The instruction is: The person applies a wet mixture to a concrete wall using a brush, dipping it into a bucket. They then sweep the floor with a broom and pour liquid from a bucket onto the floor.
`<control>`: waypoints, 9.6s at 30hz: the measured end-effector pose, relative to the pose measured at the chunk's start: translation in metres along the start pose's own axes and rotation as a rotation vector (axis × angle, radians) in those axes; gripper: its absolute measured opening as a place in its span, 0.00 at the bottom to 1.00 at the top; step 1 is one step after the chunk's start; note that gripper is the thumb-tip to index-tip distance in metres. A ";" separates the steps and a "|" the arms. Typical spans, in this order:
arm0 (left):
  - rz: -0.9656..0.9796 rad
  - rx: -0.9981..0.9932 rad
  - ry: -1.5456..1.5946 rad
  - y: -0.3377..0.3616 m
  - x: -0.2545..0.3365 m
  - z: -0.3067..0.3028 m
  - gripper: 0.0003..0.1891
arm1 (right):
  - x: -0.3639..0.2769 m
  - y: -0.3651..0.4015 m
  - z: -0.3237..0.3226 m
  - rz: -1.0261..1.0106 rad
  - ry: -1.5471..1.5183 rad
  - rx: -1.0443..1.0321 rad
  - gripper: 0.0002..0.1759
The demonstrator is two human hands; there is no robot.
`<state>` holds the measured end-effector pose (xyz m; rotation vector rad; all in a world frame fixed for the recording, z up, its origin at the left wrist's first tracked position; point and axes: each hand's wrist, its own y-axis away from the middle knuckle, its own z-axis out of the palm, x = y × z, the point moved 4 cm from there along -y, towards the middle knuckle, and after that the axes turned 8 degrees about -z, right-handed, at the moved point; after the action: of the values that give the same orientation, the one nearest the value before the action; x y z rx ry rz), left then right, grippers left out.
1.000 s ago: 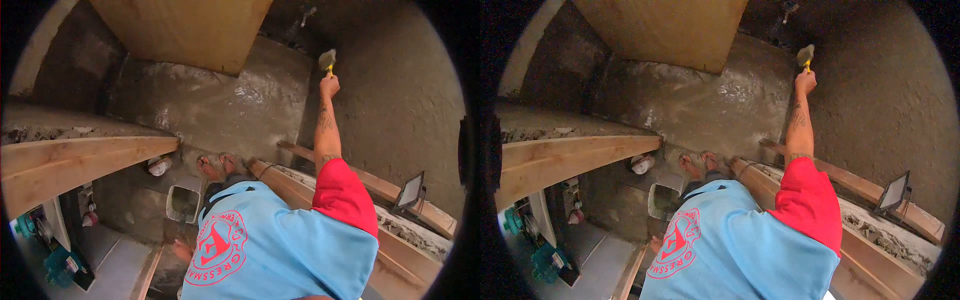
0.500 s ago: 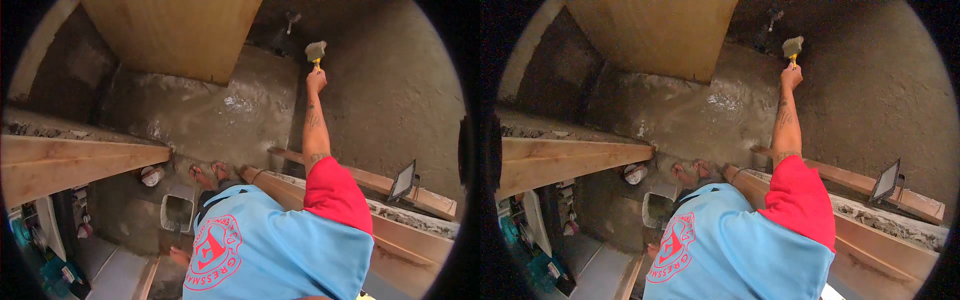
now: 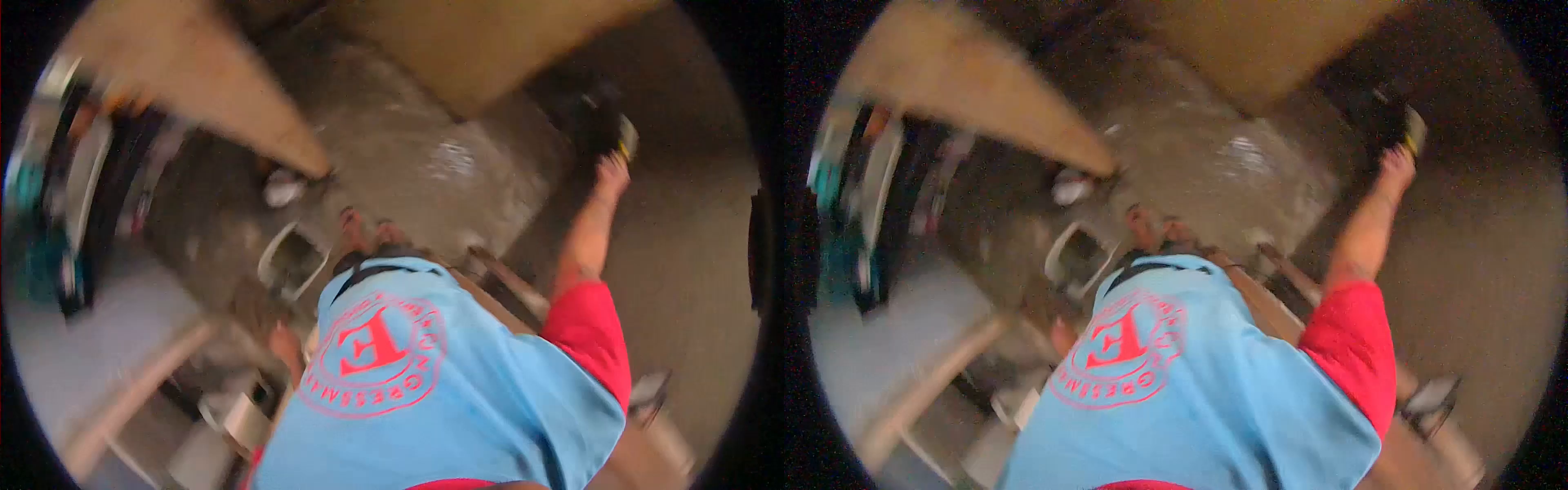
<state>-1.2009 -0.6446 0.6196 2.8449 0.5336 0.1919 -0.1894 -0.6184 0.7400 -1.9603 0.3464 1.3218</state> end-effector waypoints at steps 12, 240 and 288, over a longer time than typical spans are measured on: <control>-0.655 0.105 0.539 0.074 0.027 -0.028 0.18 | -0.090 0.063 0.306 0.442 -1.416 -0.118 0.28; 0.544 0.306 0.350 -0.395 -1.105 0.106 0.07 | -0.550 1.320 1.580 -0.032 0.887 -1.856 0.25; -0.280 0.070 0.196 -0.395 -1.144 0.115 0.18 | -0.469 1.332 1.554 -0.520 0.601 -1.574 0.17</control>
<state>-2.3730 -0.7359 0.3106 2.7922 0.9871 0.4099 -2.2368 -0.5365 0.2811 -3.2989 -1.2612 0.4950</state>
